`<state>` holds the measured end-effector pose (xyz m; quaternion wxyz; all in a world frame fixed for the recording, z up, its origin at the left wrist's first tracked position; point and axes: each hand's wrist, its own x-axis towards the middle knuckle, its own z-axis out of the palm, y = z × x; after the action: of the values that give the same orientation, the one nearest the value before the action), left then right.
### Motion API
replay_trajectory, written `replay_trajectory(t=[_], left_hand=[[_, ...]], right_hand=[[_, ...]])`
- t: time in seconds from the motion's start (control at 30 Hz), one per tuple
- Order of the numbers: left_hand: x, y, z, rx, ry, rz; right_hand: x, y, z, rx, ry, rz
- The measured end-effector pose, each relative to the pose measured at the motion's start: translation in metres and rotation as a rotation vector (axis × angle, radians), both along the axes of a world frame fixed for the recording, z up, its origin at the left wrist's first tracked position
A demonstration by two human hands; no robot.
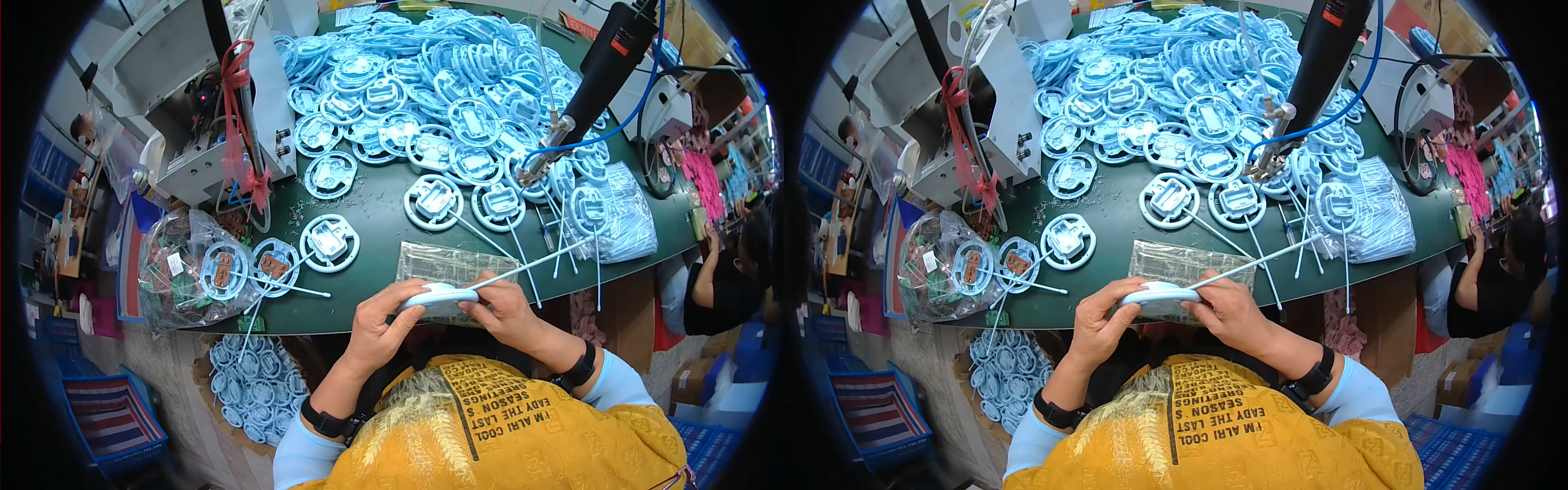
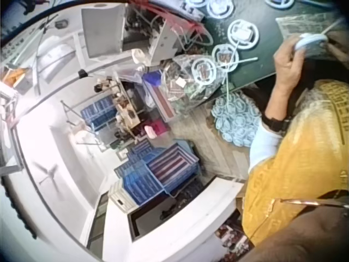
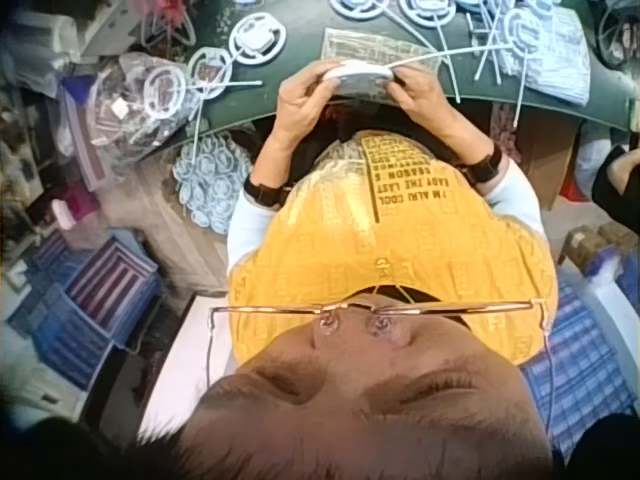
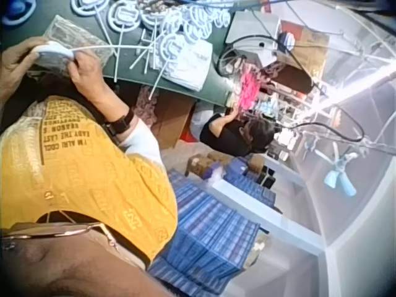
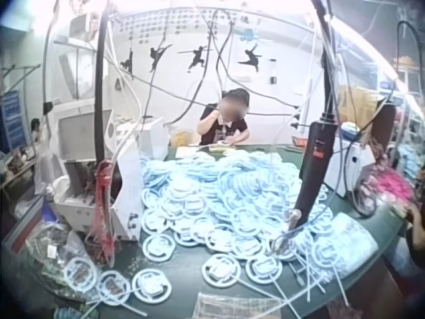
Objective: The person assembles light blue plastic components by inserting a central piece into a circular frame and securing it with a handheld pneumatic tool. They handle the parts one at a time, using the tool to press the components together, and place the finished items on the table.
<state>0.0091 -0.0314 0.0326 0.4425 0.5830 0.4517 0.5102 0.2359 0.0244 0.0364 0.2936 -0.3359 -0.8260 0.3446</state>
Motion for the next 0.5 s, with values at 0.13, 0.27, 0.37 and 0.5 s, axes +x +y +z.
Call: replay_trajectory(t=[0.13,0.27,0.37,0.5], left_hand=[[0.005,0.007,0.012,0.134,0.11,-0.015],[0.007,0.006,0.002,0.092,0.019,-0.007],[0.009,0.004,-0.002,0.016,-0.075,0.035],[0.004,0.009,-0.01,-0.173,-0.362,0.049]], right_hand=[[-0.005,0.003,0.007,0.105,-0.053,0.025],[-0.007,0.003,0.009,0.125,-0.104,0.034],[-0.006,0.004,-0.004,0.16,-0.031,0.025],[-0.007,0.006,0.017,-0.157,0.141,0.029]])
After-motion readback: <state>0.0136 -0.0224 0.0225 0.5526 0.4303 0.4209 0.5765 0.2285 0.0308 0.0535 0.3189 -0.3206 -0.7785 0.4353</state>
